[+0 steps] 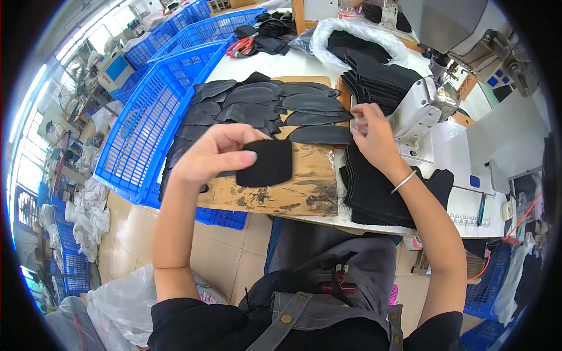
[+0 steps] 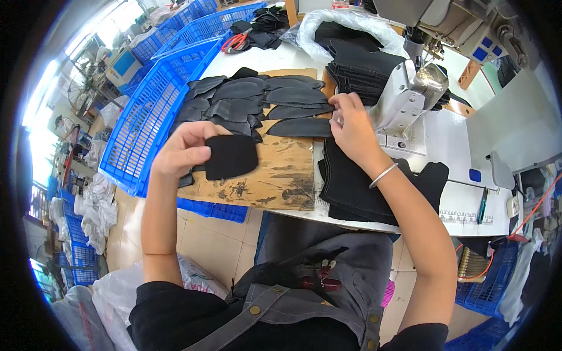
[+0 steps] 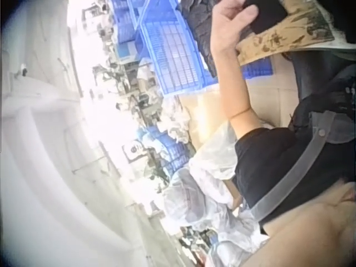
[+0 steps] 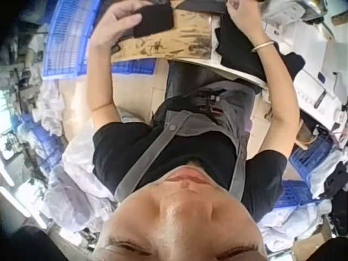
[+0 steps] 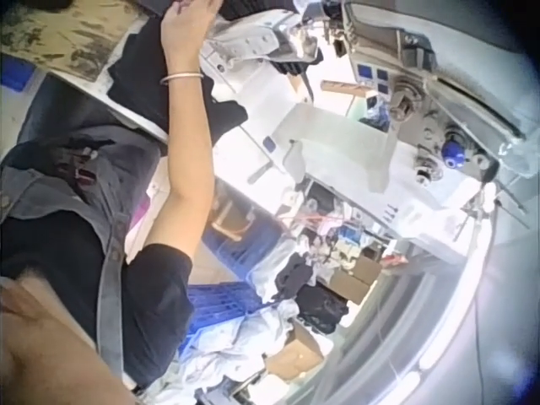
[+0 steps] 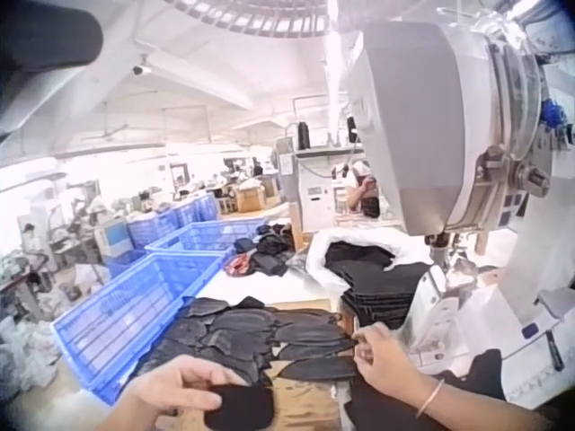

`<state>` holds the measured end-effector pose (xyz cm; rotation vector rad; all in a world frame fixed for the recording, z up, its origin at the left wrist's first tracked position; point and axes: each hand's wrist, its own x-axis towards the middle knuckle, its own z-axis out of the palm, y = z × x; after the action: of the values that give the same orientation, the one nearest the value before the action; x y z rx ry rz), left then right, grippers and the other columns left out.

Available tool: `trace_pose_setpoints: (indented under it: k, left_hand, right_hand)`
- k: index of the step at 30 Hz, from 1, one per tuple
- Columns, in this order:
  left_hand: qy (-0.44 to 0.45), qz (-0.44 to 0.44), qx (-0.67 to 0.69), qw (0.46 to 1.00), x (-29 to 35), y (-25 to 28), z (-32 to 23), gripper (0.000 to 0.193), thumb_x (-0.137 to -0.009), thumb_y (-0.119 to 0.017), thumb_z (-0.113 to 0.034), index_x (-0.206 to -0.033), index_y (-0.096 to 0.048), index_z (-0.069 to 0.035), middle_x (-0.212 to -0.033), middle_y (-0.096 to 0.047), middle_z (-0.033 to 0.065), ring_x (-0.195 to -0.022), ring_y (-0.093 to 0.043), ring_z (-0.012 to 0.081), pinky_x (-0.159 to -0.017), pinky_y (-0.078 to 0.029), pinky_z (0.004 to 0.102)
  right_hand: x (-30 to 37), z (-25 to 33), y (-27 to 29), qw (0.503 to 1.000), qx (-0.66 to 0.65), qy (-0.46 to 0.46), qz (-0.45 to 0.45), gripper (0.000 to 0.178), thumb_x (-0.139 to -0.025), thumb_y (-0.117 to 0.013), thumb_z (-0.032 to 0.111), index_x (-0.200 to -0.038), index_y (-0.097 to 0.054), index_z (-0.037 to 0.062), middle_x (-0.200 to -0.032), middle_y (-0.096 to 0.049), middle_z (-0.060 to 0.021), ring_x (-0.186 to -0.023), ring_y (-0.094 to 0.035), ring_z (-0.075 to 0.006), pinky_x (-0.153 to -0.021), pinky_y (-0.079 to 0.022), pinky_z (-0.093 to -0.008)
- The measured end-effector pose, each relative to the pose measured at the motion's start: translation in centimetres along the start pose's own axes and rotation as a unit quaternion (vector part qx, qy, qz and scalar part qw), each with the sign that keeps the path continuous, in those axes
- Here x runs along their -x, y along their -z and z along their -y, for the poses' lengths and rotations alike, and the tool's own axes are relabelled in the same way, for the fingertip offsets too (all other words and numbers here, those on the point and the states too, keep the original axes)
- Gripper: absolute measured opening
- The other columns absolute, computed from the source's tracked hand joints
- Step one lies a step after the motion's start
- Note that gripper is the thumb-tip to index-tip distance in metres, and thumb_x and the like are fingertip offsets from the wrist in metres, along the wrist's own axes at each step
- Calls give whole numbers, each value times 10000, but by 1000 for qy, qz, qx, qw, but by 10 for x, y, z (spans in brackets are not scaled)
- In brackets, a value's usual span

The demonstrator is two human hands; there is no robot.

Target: Sort and stack black shoe upper components at a manufacturing workstation.

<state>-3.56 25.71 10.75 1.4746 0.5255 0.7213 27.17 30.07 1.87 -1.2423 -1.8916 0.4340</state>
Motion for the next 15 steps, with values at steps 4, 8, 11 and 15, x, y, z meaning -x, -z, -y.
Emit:
trace_pose_setpoints:
  k: [4, 8, 11, 15]
  left_hand:
    - [5, 30, 8, 1000, -13, -19, 8, 132, -836, -653, -83, -791, -556, -7, -975, -635, 61, -768, -514, 54, -651, -421, 225]
    - [-7, 71, 16, 997, -37, -48, 3, 138, -841, -665, -97, -793, -564, -15, -831, -573, -10, -714, -466, 30, -634, -391, 196]
    - [117, 71, -107, 985, -66, -69, 7, 260, -803, -736, -213, -782, -577, -9, -697, -535, -33, -653, -421, 20, -566, -362, 217]
    - [86, 88, -275, 953, -104, -96, 39, 339, -767, -775, -247, -697, -529, -26, -556, -430, -64, -529, -322, 24, -456, -246, 249]
  right_hand:
    - [10, 49, 17, 980, 75, 164, -88, 378, -784, -627, -26, -1150, -542, 13, -994, -599, -133, -1020, -574, -288, -917, -436, -336]
    - [44, 90, 47, 865, -450, -136, 175, 283, -853, -654, 59, -1115, -562, 4, -1030, -614, -51, -961, -566, -118, -850, -448, -269]
    - [65, 79, 77, 884, -363, -201, 216, 152, -834, -698, 92, -932, -608, 19, -827, -614, 36, -719, -518, -4, -642, -429, -177]
    - [91, 49, 116, 915, -221, -288, 176, 144, -851, -675, 138, -874, -596, 20, -711, -573, 36, -581, -500, -26, -498, -428, -187]
